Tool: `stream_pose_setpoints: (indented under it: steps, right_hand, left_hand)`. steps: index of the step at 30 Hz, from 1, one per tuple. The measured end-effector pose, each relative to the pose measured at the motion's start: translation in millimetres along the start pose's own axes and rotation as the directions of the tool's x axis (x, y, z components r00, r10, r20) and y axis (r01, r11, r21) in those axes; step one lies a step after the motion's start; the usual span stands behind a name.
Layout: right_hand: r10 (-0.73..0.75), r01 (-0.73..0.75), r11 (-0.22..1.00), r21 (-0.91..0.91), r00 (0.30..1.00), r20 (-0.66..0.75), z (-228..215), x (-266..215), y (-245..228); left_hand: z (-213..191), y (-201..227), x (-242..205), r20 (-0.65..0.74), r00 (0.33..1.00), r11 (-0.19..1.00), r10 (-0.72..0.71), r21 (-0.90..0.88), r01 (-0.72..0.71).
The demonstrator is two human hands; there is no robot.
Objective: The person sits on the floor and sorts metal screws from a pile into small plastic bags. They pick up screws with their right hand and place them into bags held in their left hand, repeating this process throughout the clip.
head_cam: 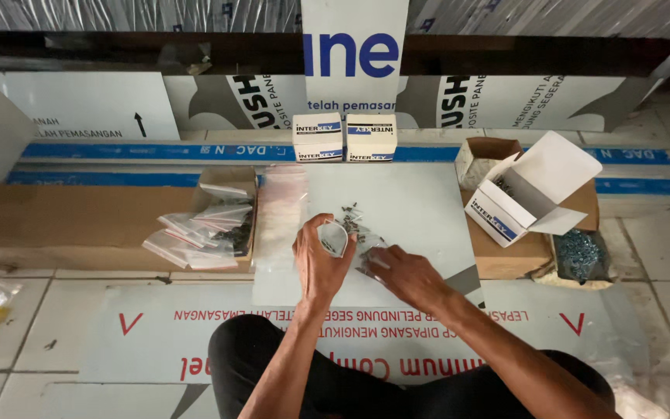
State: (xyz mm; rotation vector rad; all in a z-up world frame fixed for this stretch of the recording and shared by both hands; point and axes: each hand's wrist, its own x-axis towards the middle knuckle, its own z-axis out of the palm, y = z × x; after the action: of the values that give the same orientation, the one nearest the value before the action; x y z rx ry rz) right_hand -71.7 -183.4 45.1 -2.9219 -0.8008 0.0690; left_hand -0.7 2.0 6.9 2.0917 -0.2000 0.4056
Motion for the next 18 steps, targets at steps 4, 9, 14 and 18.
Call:
stream_pose_setpoints:
  steps: [4, 9, 14, 18]
  right_hand:
    - [-0.022, 0.017, 0.996, -0.087, 0.998, -0.053, 26, 5, 9]
    - [-0.054, 0.043, 0.973, -0.228, 0.998, -0.039, 56, 8, 28]
    - [0.259, -0.255, 0.966, -0.049, 0.961, 0.1, 23, 14, 12]
    - [0.632, -0.632, 0.734, 0.249, 0.77, 0.091, 47, 20, 57]
  left_hand:
    - [-6, 11, 1, 0.011, 1.0, 1.0, 0.0, 0.009, 0.0]
    - [-7, 5, 1, -0.007, 1.0, 1.0, -0.001, 0.017, 0.001]
    - [-10, 6, 1, -0.01, 1.0, 1.0, -0.015, -0.003, 0.015]
    - [-11, 5, 3, -0.011, 1.0, 1.0, -0.024, -0.02, 0.023]
